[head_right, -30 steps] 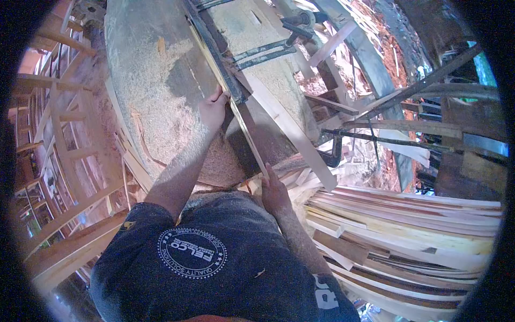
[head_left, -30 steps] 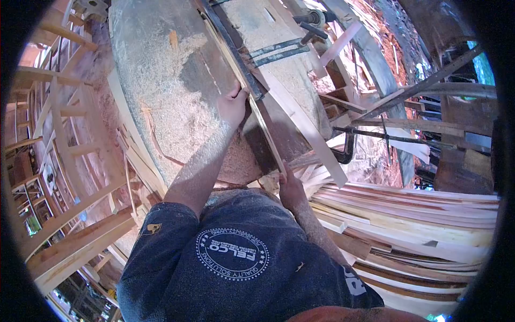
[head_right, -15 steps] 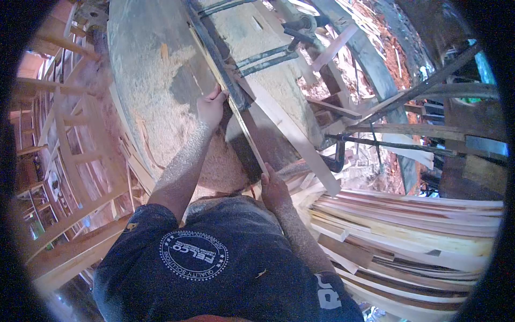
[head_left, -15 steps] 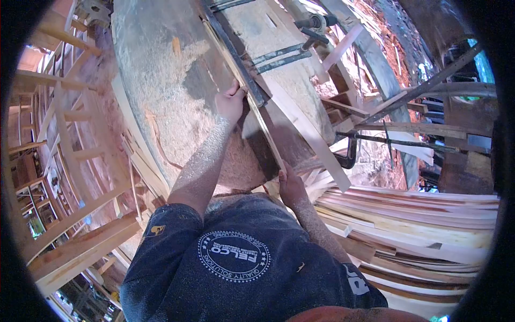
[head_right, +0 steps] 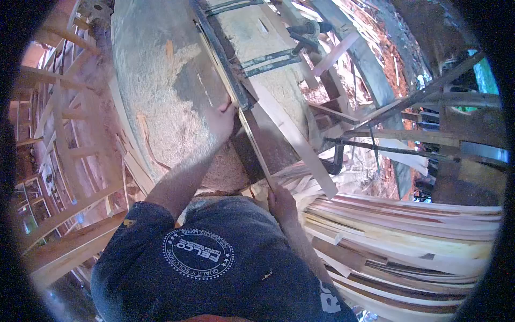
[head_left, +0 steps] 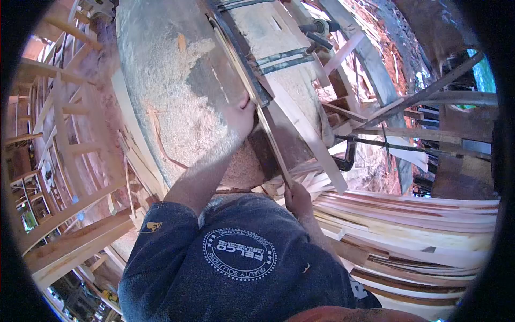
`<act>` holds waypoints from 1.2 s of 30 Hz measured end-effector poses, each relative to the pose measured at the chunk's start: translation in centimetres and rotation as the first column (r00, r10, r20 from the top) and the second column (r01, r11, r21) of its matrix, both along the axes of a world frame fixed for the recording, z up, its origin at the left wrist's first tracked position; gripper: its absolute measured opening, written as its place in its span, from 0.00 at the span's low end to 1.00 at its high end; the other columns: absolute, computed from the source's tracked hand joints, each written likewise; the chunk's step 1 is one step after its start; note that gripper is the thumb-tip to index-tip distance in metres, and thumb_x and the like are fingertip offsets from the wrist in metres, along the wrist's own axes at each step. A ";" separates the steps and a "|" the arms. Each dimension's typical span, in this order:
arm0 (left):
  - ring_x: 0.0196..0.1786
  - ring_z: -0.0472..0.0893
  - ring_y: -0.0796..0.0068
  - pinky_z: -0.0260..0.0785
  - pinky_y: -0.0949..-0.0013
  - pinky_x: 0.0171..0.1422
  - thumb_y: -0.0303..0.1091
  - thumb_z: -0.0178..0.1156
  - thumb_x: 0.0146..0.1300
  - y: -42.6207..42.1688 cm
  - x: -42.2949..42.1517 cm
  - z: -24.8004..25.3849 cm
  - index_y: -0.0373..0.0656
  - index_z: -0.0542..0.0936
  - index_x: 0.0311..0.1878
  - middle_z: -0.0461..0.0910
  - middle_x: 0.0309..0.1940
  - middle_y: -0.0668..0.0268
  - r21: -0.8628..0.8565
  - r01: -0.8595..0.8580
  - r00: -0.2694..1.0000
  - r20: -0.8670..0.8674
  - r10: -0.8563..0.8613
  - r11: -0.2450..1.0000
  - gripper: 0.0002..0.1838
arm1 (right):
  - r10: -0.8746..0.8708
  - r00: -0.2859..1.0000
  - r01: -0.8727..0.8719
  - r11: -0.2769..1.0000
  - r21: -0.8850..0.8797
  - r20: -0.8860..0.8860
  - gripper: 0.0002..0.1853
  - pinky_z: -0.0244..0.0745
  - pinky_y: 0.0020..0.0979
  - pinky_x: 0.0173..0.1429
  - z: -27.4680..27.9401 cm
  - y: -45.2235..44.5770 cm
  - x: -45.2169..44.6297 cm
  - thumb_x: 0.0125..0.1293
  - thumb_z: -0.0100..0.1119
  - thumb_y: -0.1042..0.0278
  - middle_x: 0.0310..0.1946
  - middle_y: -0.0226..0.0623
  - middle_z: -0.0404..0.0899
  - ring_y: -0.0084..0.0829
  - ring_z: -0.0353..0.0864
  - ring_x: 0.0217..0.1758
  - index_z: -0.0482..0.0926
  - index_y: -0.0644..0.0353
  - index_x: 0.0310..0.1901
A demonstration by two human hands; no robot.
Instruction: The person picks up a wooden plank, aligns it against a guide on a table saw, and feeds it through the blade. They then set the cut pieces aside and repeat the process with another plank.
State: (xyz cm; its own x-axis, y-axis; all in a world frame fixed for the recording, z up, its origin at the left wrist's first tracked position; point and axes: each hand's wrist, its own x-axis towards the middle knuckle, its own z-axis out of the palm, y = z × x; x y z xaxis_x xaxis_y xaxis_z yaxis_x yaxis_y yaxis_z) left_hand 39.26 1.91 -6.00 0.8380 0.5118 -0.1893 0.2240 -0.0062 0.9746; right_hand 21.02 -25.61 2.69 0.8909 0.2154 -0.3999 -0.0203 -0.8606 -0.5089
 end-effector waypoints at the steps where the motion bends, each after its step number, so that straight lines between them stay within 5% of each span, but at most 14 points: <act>1: 0.43 0.84 0.79 0.77 0.69 0.52 0.34 0.68 0.70 -0.9 -0.6 0.6 0.33 0.81 0.65 0.90 0.44 0.58 -0.016 -0.027 0.999 -0.022 0.026 1.000 0.24 | -0.007 1.000 0.007 1.000 -0.025 -0.015 0.16 0.78 0.55 0.54 -0.2 -0.9 -1.1 0.76 0.55 0.58 0.45 0.56 0.82 0.59 0.82 0.51 0.79 0.58 0.57; 5: 0.39 0.82 0.81 0.75 0.69 0.47 0.37 0.65 0.72 -3.0 -3.4 4.4 0.35 0.84 0.60 0.90 0.35 0.57 -0.093 -0.055 0.998 0.004 0.056 0.994 0.19 | -0.049 0.993 0.035 0.990 -0.134 -0.103 0.14 0.80 0.55 0.52 1.8 -1.3 -2.6 0.76 0.55 0.56 0.43 0.51 0.82 0.55 0.83 0.49 0.79 0.57 0.51; 9: 0.35 0.80 0.83 0.74 0.69 0.42 0.38 0.65 0.72 -0.8 -0.7 6.3 0.37 0.86 0.57 0.86 0.27 0.55 -0.021 -0.069 0.996 -0.057 0.068 0.997 0.17 | 0.160 0.976 -0.121 0.962 -0.246 0.147 0.15 0.81 0.56 0.49 0.0 0.4 -0.3 0.76 0.57 0.54 0.42 0.51 0.80 0.55 0.81 0.50 0.78 0.59 0.47; 10: 0.34 0.80 0.83 0.73 0.69 0.42 0.39 0.65 0.72 0.2 0.5 6.6 0.37 0.87 0.56 0.85 0.25 0.54 0.037 -0.080 0.993 -0.087 0.083 0.996 0.17 | 0.086 0.983 -0.054 0.981 -0.185 0.165 0.15 0.81 0.56 0.49 0.6 1.8 0.9 0.76 0.57 0.56 0.42 0.50 0.79 0.56 0.80 0.49 0.78 0.61 0.46; 13: 0.31 0.81 0.79 0.77 0.69 0.44 0.35 0.69 0.69 3.3 3.6 4.9 0.34 0.86 0.58 0.83 0.24 0.66 -0.136 -0.033 0.989 -0.151 0.012 0.990 0.19 | 0.131 0.974 -0.089 0.972 -0.220 0.185 0.14 0.81 0.55 0.47 0.6 4.5 3.8 0.75 0.58 0.58 0.41 0.50 0.78 0.56 0.80 0.49 0.78 0.62 0.45; 14: 0.30 0.80 0.81 0.76 0.69 0.41 0.35 0.69 0.69 3.0 3.6 4.6 0.36 0.87 0.56 0.85 0.23 0.65 -0.069 -0.063 0.980 -0.191 0.049 0.996 0.17 | 0.170 0.966 -0.126 0.967 -0.220 0.195 0.14 0.81 0.54 0.47 0.9 4.8 4.1 0.75 0.59 0.58 0.41 0.50 0.78 0.55 0.80 0.48 0.78 0.63 0.44; 20: 0.34 0.80 0.85 0.75 0.72 0.43 0.37 0.70 0.68 2.8 3.6 5.6 0.34 0.87 0.55 0.88 0.29 0.64 0.070 -0.126 0.989 -0.072 0.131 0.990 0.18 | 0.277 0.912 -0.211 0.950 -0.232 0.304 0.12 0.81 0.52 0.43 -3.1 2.8 3.7 0.73 0.61 0.60 0.38 0.49 0.76 0.54 0.82 0.44 0.77 0.62 0.42; 23: 0.38 0.81 0.86 0.76 0.72 0.47 0.37 0.69 0.68 3.4 4.6 1.6 0.34 0.85 0.59 0.91 0.36 0.64 -0.107 -0.091 0.995 -0.061 0.085 0.990 0.21 | 0.203 0.927 -0.150 0.972 -0.183 0.315 0.12 0.81 0.52 0.42 -1.1 4.6 4.4 0.73 0.61 0.60 0.37 0.49 0.76 0.53 0.82 0.42 0.77 0.62 0.40; 26: 0.40 0.82 0.86 0.76 0.74 0.48 0.34 0.68 0.69 3.8 4.5 4.4 0.33 0.84 0.61 0.91 0.41 0.64 -0.048 -0.070 0.992 -0.111 0.065 0.996 0.21 | 0.204 0.935 -0.149 0.968 -0.202 0.289 0.14 0.81 0.52 0.40 -0.5 5.3 5.1 0.73 0.62 0.59 0.37 0.49 0.75 0.53 0.82 0.41 0.77 0.63 0.39; 29: 0.34 0.81 0.85 0.76 0.71 0.43 0.35 0.70 0.65 4.1 5.1 3.5 0.36 0.85 0.59 0.89 0.29 0.59 -0.018 -0.112 0.993 0.028 0.113 0.993 0.21 | 0.200 0.943 -0.144 0.966 -0.215 0.268 0.14 0.82 0.51 0.40 -0.7 5.6 5.5 0.73 0.62 0.59 0.38 0.48 0.76 0.53 0.82 0.41 0.76 0.63 0.38; 36: 0.33 0.80 0.86 0.75 0.72 0.41 0.35 0.70 0.66 4.9 6.5 0.2 0.34 0.84 0.59 0.88 0.27 0.63 -0.085 -0.118 0.990 0.063 0.124 0.989 0.21 | 0.254 0.915 -0.187 0.955 -0.229 0.313 0.15 0.84 0.49 0.41 -2.3 5.7 6.3 0.73 0.62 0.58 0.39 0.47 0.76 0.51 0.82 0.43 0.76 0.63 0.37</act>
State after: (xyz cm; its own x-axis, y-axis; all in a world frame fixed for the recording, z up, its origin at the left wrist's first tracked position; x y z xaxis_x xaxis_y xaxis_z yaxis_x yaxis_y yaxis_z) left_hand 45.80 6.86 -5.76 0.7831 0.5956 -0.1788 0.1512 0.0965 0.9838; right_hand 27.30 -19.91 0.39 0.9180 0.3714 -0.1390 0.3237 -0.9043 -0.2784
